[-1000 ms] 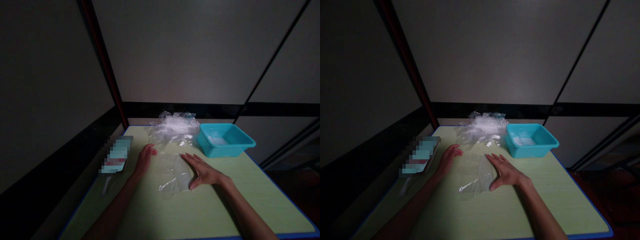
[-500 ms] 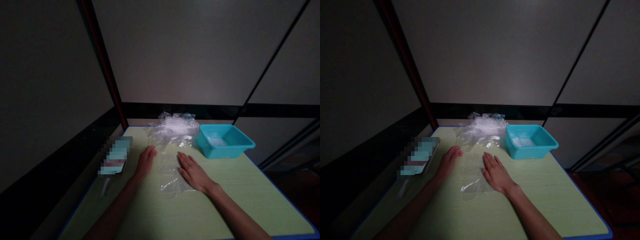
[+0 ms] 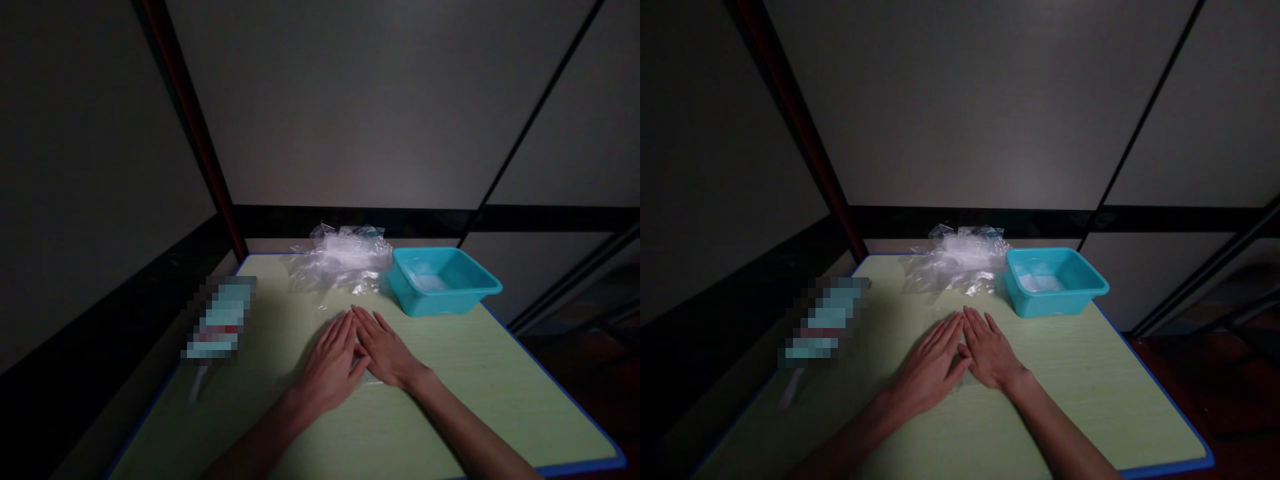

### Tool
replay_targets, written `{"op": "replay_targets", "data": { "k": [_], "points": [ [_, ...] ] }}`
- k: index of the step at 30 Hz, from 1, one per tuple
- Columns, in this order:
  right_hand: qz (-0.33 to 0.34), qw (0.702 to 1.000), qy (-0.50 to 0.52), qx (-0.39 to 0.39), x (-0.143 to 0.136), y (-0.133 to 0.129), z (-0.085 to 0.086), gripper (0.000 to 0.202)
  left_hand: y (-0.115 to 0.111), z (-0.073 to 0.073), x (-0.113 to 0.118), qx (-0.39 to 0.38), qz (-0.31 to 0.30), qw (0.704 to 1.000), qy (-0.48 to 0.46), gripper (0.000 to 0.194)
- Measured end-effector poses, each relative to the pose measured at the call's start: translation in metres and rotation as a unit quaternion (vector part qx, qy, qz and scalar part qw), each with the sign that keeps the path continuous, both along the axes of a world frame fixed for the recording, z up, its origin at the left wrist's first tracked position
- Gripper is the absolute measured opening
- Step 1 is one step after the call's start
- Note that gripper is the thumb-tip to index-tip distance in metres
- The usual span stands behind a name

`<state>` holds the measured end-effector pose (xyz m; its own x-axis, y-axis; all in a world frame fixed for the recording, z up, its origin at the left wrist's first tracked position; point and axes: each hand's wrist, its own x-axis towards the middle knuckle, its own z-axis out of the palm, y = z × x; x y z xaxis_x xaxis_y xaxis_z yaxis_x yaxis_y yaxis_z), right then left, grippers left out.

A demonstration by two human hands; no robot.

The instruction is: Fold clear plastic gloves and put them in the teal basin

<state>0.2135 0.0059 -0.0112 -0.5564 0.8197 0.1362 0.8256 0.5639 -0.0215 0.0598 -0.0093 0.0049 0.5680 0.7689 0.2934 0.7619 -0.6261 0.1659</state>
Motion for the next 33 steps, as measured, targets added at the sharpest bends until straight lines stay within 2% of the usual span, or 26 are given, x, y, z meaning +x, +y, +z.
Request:
{"op": "replay_targets", "data": {
  "k": [10,18,28,33],
  "points": [
    [-0.004,1.0,0.012,-0.007,0.0,-0.001,0.001,0.054,0.007,-0.01,-0.007,-0.012,-0.009,0.997,0.078,0.067],
    [-0.001,0.999,0.03,-0.014,0.001,-0.001,0.002,0.055,0.009,-0.013,-0.019,0.015,-0.019,0.997,0.072,0.064],
    [-0.006,1.0,0.015,-0.025,0.0,-0.002,0.005,0.057,0.009,-0.015,-0.031,0.007,-0.003,0.996,0.087,0.067],
    [-0.01,0.999,0.028,-0.016,0.001,-0.002,0.003,0.056,0.011,-0.017,-0.034,0.011,0.024,0.997,0.071,0.076]
  ]
}}
